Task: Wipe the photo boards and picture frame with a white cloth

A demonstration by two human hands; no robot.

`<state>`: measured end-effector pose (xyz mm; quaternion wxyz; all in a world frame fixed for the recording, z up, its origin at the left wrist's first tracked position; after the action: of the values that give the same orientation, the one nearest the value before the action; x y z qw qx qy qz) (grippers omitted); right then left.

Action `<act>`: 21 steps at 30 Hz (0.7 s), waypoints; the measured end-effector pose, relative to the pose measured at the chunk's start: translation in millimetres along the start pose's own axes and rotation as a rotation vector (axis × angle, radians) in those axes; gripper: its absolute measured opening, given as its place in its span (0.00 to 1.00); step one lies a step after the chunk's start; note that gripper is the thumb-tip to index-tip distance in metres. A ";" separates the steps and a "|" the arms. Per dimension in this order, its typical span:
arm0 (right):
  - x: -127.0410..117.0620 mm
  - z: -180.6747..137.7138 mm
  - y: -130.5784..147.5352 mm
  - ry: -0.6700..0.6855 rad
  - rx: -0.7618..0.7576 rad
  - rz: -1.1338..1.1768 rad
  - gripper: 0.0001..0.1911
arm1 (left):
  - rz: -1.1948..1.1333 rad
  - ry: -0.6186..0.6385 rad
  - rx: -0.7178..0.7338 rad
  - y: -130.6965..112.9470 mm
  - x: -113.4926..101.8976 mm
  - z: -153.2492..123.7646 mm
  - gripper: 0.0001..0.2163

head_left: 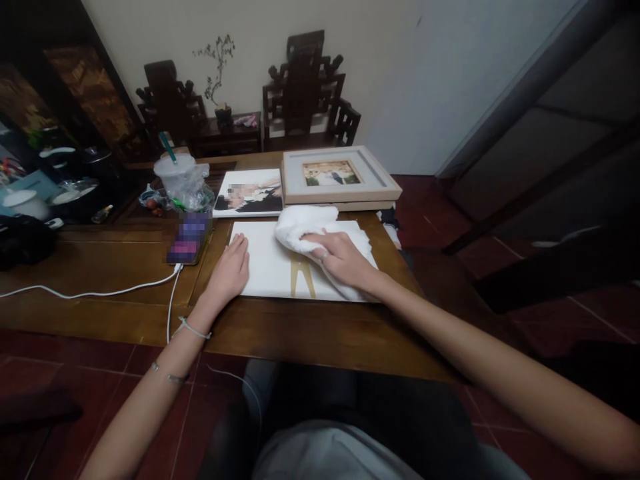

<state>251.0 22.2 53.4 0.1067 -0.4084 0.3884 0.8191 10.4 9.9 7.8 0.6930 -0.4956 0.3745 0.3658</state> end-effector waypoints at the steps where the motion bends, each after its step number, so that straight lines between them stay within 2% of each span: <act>1: 2.8 8.6 -1.0 0.013 0.009 -0.029 0.19 | -0.002 -0.004 0.002 0.3 0.1 0.1 0.21; 6: 21.9 34.1 10.7 0.199 0.030 -0.245 0.23 | 0.000 -0.003 0.000 1.2 1.1 1.1 0.21; 10: 33.5 13.1 33.5 0.328 -0.048 -0.329 0.23 | -0.002 -0.013 0.004 1.1 1.8 1.3 0.21; 16: 18.9 -40.4 73.2 0.440 -0.210 -0.128 0.21 | -0.015 -0.029 0.021 2.2 1.8 0.3 0.21; 18: 10.9 -48.6 73.8 0.486 -0.274 -0.052 0.19 | -0.010 -0.028 0.025 3.1 2.1 0.2 0.21; 21: 5.1 -47.5 56.2 0.475 -0.350 -0.032 0.20 | -0.007 -0.035 0.036 4.2 2.7 0.6 0.21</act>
<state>247.9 -50.9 63.1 -0.0462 -0.6070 0.2488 0.7534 8.1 11.8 3.9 0.7096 -0.4781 0.3671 0.3650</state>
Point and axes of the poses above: each hand's wrist, its own z-axis towards the middle knuckle, its own x-axis out of the palm, y = z × x, the point moved 2 cm from there along z, towards the middle knuckle, and after that the axes turned 4 degrees about -x, right-handed, at the moved point
